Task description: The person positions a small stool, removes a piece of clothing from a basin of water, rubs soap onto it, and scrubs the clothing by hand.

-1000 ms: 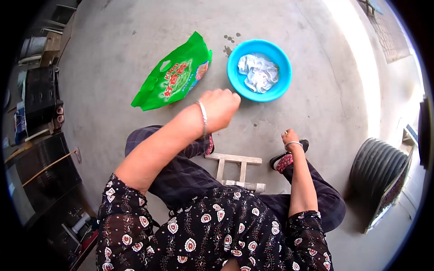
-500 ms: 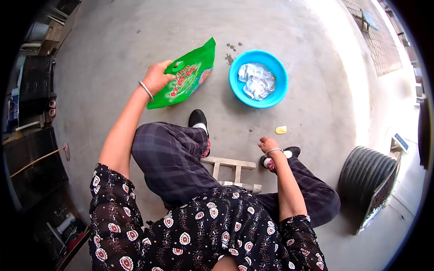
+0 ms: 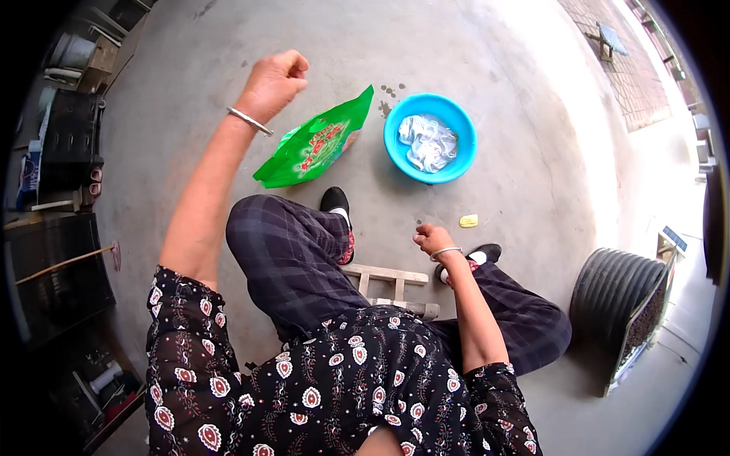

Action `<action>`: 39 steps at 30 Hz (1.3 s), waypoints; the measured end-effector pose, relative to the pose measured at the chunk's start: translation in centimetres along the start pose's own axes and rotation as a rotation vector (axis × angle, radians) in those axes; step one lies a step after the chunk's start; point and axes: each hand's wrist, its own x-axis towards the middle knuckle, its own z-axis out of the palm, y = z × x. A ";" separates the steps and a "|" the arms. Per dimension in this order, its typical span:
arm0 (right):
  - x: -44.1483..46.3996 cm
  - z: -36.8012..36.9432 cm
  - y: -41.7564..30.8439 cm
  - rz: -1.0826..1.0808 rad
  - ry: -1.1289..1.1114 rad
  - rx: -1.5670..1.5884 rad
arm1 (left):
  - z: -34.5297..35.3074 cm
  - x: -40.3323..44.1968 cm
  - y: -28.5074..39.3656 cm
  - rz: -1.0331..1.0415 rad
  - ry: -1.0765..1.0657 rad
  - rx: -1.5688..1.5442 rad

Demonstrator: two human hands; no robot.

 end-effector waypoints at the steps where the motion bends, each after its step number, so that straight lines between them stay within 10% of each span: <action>1: -0.5 0.3 -0.1 -0.018 0.016 0.027 | 2.7 -0.1 -1.7 0.018 0.026 0.135; 11: -3.1 0.9 -0.9 -0.082 0.023 0.029 | 8.3 -0.5 -5.9 -0.393 -0.136 -0.129; 23: -4.7 -8.9 -10.5 -0.667 0.588 -0.120 | -0.3 -4.9 10.3 0.369 -0.219 -0.362; 39: -1.5 -4.4 -9.8 -0.651 0.603 0.097 | 2.9 -5.7 11.1 0.370 -0.413 -0.378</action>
